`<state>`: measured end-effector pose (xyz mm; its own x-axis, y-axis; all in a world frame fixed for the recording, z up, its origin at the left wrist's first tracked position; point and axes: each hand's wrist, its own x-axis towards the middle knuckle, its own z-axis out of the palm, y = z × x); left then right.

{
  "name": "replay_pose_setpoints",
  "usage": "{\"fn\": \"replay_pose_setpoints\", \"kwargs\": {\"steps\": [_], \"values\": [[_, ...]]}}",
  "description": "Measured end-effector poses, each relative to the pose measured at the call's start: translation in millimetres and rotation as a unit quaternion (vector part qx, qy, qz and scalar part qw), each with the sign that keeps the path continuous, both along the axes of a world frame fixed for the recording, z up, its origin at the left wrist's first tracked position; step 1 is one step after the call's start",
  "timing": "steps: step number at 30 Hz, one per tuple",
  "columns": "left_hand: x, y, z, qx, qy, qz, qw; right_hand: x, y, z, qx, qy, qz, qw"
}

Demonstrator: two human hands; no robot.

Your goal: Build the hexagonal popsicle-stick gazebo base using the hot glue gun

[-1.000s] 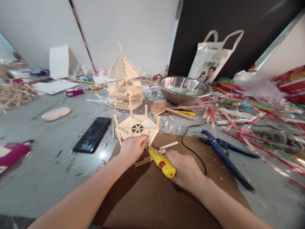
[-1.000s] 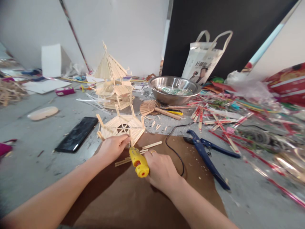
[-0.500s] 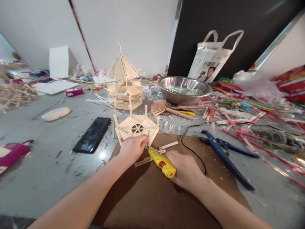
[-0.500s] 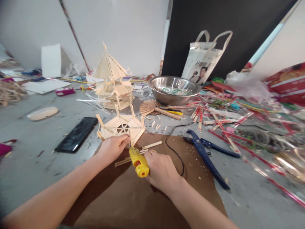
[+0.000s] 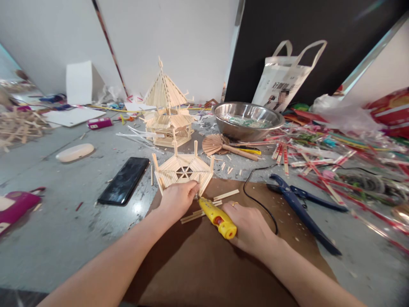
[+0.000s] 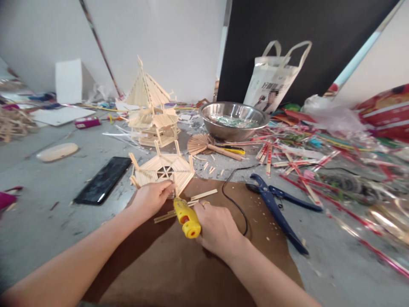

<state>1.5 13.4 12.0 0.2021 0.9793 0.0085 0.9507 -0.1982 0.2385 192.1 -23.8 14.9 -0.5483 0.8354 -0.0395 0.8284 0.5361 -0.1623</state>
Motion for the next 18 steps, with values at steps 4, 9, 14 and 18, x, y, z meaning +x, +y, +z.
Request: {"fn": "replay_pose_setpoints", "kwargs": {"steps": [4,9,14,18], "values": [[0.2,-0.6,0.1,0.004,0.0,-0.002,1.0,2.3,0.3,0.9,-0.002,0.002,0.003,1.0],[0.4,-1.1,0.1,-0.007,0.004,0.006,1.0,3.0,0.6,3.0,0.0,0.0,-0.004,1.0],[0.1,-0.5,0.0,-0.003,0.001,0.005,1.0,4.1,1.4,4.6,-0.009,-0.009,-0.016,1.0],[0.4,-0.3,0.7,-0.005,-0.006,0.008,1.0,5.1,2.7,3.1,-0.007,-0.005,-0.011,1.0]]}}
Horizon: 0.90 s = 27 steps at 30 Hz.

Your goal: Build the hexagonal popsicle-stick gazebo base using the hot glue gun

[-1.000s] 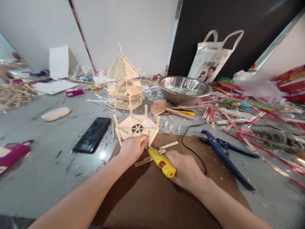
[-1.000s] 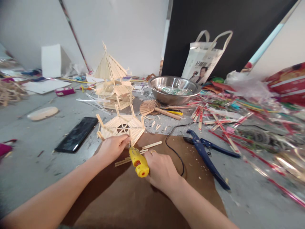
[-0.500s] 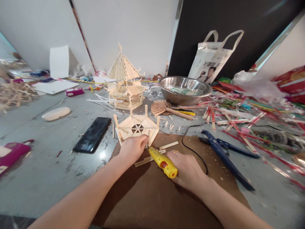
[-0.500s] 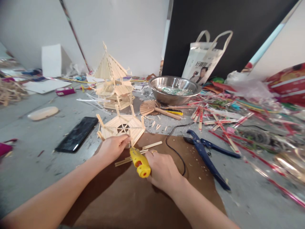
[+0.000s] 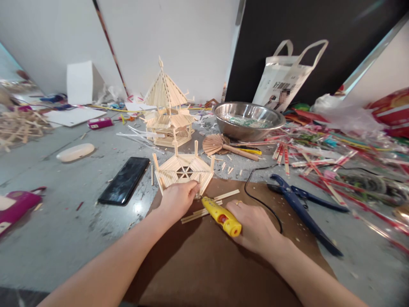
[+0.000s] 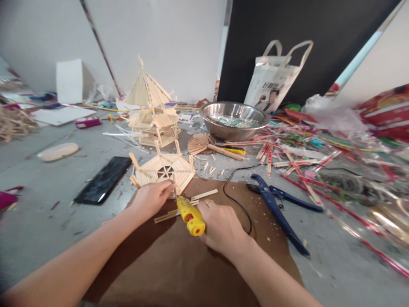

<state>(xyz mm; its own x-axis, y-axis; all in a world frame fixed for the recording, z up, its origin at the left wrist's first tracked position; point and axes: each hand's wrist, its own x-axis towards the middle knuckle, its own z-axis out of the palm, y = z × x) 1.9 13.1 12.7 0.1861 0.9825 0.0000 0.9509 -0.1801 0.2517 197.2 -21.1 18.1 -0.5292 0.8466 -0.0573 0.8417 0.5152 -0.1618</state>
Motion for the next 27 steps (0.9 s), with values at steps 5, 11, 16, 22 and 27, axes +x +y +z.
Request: {"fn": "replay_pose_setpoints", "kwargs": {"steps": [5,11,16,22,27], "values": [[0.0,-0.6,0.4,-0.003,-0.001,0.002,1.0,0.8,0.2,-1.2,0.004,0.008,0.01,1.0],[-0.6,-0.1,-1.0,0.005,0.001,-0.004,1.0,1.4,0.7,-1.0,0.009,0.011,0.011,1.0],[-0.5,-0.9,0.1,0.004,-0.006,-0.008,1.0,12.6,8.1,-0.5,0.016,0.056,0.018,0.998],[-0.2,-0.6,1.1,0.001,0.006,0.002,1.0,27.8,17.9,3.9,0.084,0.137,-0.03,0.986],[0.3,-0.5,0.8,0.002,0.003,0.001,1.0,30.8,22.5,-1.8,0.099,0.152,-0.055,0.982]]}}
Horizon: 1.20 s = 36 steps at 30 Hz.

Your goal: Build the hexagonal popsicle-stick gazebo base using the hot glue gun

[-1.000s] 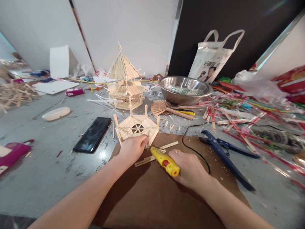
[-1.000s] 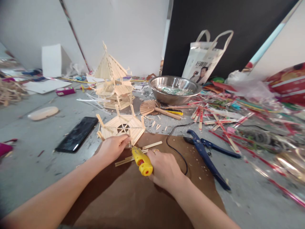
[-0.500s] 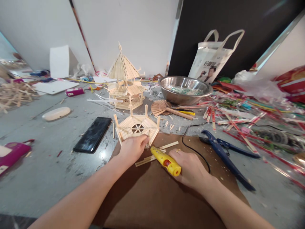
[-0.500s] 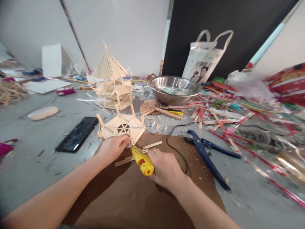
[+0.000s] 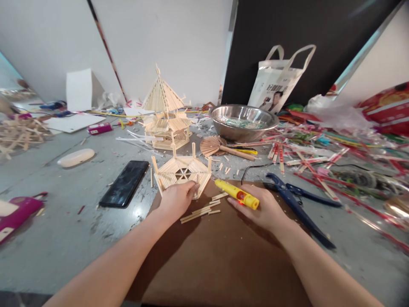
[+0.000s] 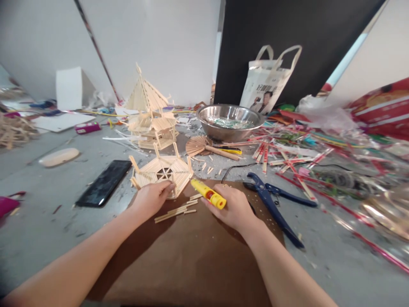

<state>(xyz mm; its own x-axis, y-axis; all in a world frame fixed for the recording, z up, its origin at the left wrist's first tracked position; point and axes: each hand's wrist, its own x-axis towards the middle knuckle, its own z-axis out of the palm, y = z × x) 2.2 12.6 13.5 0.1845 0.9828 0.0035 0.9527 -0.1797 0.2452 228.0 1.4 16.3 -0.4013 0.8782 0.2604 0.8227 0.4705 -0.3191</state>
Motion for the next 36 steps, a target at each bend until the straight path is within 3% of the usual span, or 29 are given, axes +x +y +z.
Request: {"fn": "replay_pose_setpoints", "kwargs": {"steps": [6,16,21,24,26,30,36], "values": [[-0.3,-0.1,-3.7,0.013,-0.01,-0.002,1.0,4.1,9.8,-12.3,0.029,0.012,-0.035,0.999],[-0.9,-0.1,-7.4,0.033,-0.008,0.0,0.999,4.5,14.2,-12.0,0.034,0.007,-0.048,0.998],[-1.1,0.2,-9.0,0.033,-0.016,-0.002,0.999,6.6,18.4,-19.4,-0.002,0.118,-0.069,0.991],[-2.0,1.1,-11.3,0.04,-0.019,-0.006,0.999,7.3,23.8,-24.4,-0.089,0.305,-0.121,0.94],[-2.5,1.5,-12.5,0.045,-0.02,-0.008,0.999,8.2,27.4,-24.4,-0.139,0.425,-0.161,0.88],[-2.8,0.9,-13.3,0.056,-0.015,-0.014,0.998,12.4,32.2,-19.1,-0.159,0.585,-0.187,0.773],[-1.6,0.1,-11.1,0.055,-0.015,-0.001,0.998,17.2,35.1,-18.0,-0.216,0.635,-0.17,0.722]]}}
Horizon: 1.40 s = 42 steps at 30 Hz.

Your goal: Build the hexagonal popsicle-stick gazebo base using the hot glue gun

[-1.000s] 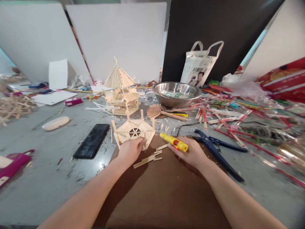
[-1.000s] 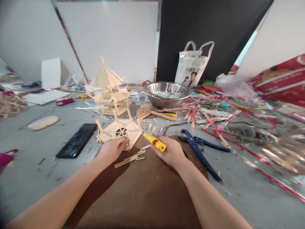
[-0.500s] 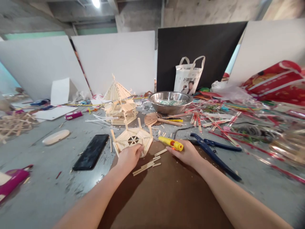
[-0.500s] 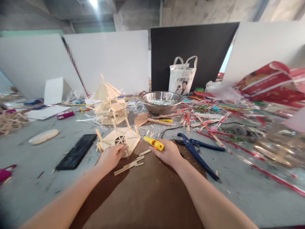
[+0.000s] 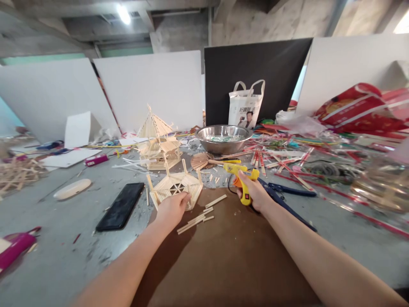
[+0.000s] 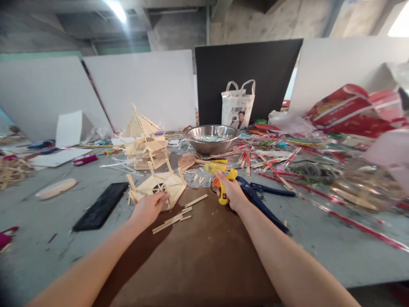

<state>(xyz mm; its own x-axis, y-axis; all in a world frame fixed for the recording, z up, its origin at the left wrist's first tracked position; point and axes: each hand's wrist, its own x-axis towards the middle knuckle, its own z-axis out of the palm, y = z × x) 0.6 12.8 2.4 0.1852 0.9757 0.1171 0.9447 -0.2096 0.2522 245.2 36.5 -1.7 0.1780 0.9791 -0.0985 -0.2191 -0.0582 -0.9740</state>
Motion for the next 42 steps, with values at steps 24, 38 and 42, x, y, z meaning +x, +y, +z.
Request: {"fn": "replay_pose_setpoints", "kwargs": {"steps": [24,38,42], "values": [[0.1,-1.3,2.7,-0.007,0.004,-0.008,1.0,0.2,-1.3,4.2,-0.03,0.092,0.092,0.991],[-0.4,-1.3,1.8,-0.007,0.002,-0.006,1.0,-2.2,-3.0,6.1,-0.029,0.099,0.096,0.99],[-1.1,-0.7,1.0,-0.008,0.0,-0.006,1.0,-1.9,-2.8,5.7,-0.037,0.095,0.092,0.991]]}}
